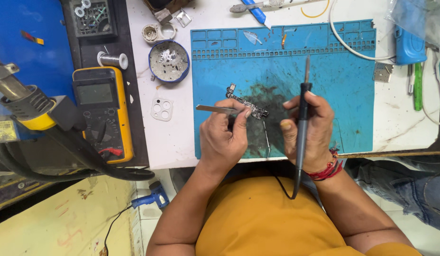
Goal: The person solders components on a disassembled phone motherboard on a repair mat, holding the board with tweezers and a soldering iron. They briefly lift the opened phone to check the board inside, then resume soldering the motherboard for the rest of the clip.
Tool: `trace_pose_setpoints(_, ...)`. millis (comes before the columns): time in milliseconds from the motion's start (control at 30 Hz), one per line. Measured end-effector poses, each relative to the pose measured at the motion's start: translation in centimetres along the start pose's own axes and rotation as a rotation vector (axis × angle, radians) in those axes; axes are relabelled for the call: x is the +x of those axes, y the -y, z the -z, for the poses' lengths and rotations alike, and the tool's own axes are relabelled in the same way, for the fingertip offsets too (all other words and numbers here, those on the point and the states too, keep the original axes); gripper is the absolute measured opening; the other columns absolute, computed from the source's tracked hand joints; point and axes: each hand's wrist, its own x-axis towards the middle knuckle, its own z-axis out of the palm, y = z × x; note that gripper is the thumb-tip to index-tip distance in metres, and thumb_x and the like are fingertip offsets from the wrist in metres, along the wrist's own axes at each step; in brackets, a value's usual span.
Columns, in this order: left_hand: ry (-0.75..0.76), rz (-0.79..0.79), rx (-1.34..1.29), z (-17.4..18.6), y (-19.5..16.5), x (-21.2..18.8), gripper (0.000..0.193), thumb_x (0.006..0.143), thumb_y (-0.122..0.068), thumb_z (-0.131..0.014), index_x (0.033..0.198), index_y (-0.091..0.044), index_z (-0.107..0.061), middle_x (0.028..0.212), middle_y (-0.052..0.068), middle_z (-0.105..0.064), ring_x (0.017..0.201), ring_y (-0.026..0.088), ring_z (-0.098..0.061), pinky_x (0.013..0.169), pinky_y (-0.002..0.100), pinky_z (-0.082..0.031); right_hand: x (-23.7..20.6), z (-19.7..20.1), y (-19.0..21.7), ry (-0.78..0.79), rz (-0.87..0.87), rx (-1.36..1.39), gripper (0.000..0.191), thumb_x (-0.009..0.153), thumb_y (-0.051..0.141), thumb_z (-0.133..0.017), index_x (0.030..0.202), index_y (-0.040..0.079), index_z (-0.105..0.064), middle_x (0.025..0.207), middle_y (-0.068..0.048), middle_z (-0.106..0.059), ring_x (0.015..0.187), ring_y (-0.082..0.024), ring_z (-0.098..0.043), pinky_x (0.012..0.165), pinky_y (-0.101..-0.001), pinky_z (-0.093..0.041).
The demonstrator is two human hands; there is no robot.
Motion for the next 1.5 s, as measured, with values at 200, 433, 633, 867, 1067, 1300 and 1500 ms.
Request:
trace_pose_setpoints(200, 0.041, 0.031, 0.085, 0.0, -0.1, 0.1, 0.013, 0.099, -0.006, -0.071, 0.105, -0.006, -0.06, 0.084, 0.006, -0.072, 0.062, 0.016, -0.066, 0.058, 0.03, -0.051, -1.0, 1.7, -0.7, 0.081, 0.184, -0.157, 0.016, 0.101, 0.016, -0.066, 0.106, 0.001, -0.067, 0.079, -0.013, -0.066, 0.065, -0.027, -0.063, 0.058, -0.032, -0.047)
trace_pose_setpoints(433, 0.032, 0.026, 0.097, -0.1, -0.1, 0.2, 0.014, 0.098, -0.006, -0.071, 0.105, -0.007, -0.059, 0.083, 0.005, -0.071, 0.061, 0.017, -0.066, 0.058, 0.03, -0.05, -0.8, 1.6, -0.4, 0.096, 0.193, -0.043, 0.013, 0.1, 0.011, -0.06, 0.089, 0.004, -0.058, 0.079, -0.01, -0.067, 0.065, -0.025, -0.064, 0.058, -0.0324, -0.05)
trace_pose_setpoints(633, 0.027, 0.008, 0.097, -0.1, -0.1, 0.2, 0.014, 0.099, -0.005, -0.071, 0.105, -0.007, -0.059, 0.083, 0.005, -0.07, 0.061, 0.016, -0.065, 0.057, 0.03, -0.05, -0.6, 1.5, -0.2, 0.124, 0.195, -0.061, 0.01, 0.099, 0.009, -0.061, 0.091, 0.005, -0.058, 0.08, -0.01, -0.068, 0.065, -0.025, -0.064, 0.057, -0.0325, -0.049)
trace_pose_setpoints(867, 0.029, 0.029, 0.095, -0.1, -0.2, 0.1, 0.014, 0.098, -0.006, -0.071, 0.105, -0.007, -0.059, 0.083, 0.005, -0.07, 0.06, 0.016, -0.065, 0.057, 0.03, -0.05, -0.4, 1.2, -0.2, 0.118, 0.213, -0.061, 0.009, 0.098, 0.009, -0.062, 0.09, 0.004, -0.059, 0.08, -0.01, -0.068, 0.064, -0.025, -0.064, 0.059, -0.0341, -0.049)
trace_pose_setpoints(1067, 0.026, 0.008, 0.093, 0.0, -0.2, 0.1, 0.014, 0.099, -0.006, -0.071, 0.106, -0.007, -0.058, 0.084, 0.006, -0.07, 0.062, 0.017, -0.066, 0.058, 0.03, -0.051, -0.4, 1.3, -0.2, 0.123, 0.208, -0.072, 0.01, 0.098, 0.009, -0.062, 0.089, 0.004, -0.059, 0.079, -0.01, -0.068, 0.064, -0.025, -0.064, 0.058, -0.0331, -0.049)
trace_pose_setpoints(1300, 0.025, 0.016, 0.09, -0.1, -0.1, 0.2, 0.015, 0.099, -0.006, -0.071, 0.105, -0.007, -0.058, 0.083, 0.006, -0.07, 0.061, 0.017, -0.066, 0.057, 0.03, -0.05, -0.5, 1.3, -0.2, 0.119, 0.196, -0.065, 0.011, 0.098, 0.009, -0.063, 0.089, 0.005, -0.059, 0.08, -0.01, -0.068, 0.066, -0.025, -0.066, 0.058, -0.032, -0.05)
trace_pose_setpoints(1500, 0.025, 0.006, 0.101, -0.1, -0.1, 0.2, 0.014, 0.099, -0.006, -0.071, 0.105, -0.007, -0.058, 0.084, 0.006, -0.071, 0.061, 0.017, -0.066, 0.057, 0.03, -0.05, -0.4, 1.3, -0.2, 0.125, 0.209, -0.067, 0.009, 0.097, 0.009, -0.063, 0.09, 0.005, -0.059, 0.079, -0.01, -0.068, 0.064, -0.025, -0.065, 0.057, -0.0323, -0.049)
